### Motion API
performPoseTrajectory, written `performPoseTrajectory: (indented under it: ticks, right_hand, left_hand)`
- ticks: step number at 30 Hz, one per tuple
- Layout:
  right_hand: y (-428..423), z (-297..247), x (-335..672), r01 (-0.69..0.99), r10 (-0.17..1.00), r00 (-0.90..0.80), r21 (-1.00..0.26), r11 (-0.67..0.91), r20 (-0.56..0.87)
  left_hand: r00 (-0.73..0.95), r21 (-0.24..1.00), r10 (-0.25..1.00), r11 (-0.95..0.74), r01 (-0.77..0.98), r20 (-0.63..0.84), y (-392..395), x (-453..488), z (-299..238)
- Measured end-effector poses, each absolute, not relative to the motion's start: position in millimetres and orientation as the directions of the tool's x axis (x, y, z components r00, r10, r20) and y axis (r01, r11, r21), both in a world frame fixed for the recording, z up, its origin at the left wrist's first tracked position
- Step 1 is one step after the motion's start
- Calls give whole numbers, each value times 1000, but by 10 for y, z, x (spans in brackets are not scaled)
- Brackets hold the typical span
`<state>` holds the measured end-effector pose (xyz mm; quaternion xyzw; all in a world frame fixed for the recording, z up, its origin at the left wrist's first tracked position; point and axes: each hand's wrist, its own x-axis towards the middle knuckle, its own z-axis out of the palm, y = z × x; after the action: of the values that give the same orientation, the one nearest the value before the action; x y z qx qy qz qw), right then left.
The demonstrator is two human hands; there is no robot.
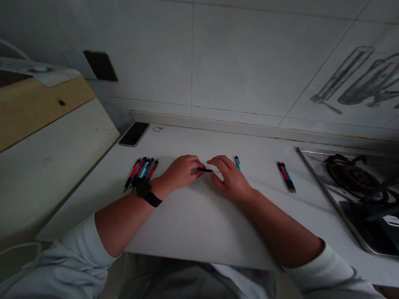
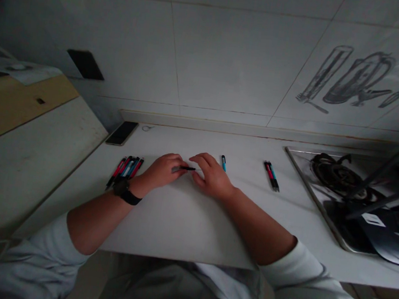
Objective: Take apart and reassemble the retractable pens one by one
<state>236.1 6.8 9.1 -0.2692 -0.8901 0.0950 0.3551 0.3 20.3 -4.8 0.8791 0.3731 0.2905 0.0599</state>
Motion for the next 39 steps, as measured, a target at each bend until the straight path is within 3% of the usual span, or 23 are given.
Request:
performPoseTrajectory:
  ticks: [4, 6, 8, 11, 14, 20, 25, 28, 32, 39]
  right_hand:
    - [194, 157, 2541, 507, 685, -426, -471, 722, 591]
    - [308, 180, 2686, 608, 789, -212, -554, 569, 577]
    - [421, 174, 2831, 728, 878, -102, -566, 386, 467]
    - [519, 107, 2970, 883, 959, -96, -423, 206, 266]
    - [523, 15, 2990, 951, 989, -121, -275, 139, 84]
    - [529, -13, 3020, 990, 995, -94, -106, 96, 20]
    - [546, 101, 3043, 989, 991, -96, -100, 105, 92]
    - [480, 157, 2927, 938, 945, -237, -200, 283, 225]
    - [325, 176, 2690, 749, 799, -483, -304, 589, 359]
    - [108, 190, 2457, 558, 685, -568, -398, 728, 456]
  left_hand:
    - [535, 332, 715, -690, 643, 450, 212, -4, -52]
    - [550, 332, 713, -695, 638, 436, 209, -10, -54]
    - [575, 337, 700, -711, 617, 424, 202, -15, -58]
    - [621, 349, 677, -736, 580, 395, 198, -27, -67]
    - [658, 339, 670, -742, 578, 344, 205, -49, -75]
    - [705, 237, 646, -763, 601, 293, 212, -94, -76]
    - [706, 175, 644, -763, 622, 295, 196, -87, -73]
    - [651, 186, 659, -742, 644, 377, 184, -63, -48]
    - [547, 245, 678, -710, 660, 490, 155, -29, 12]
    - [561, 198, 670, -710, 676, 486, 154, -3, 29]
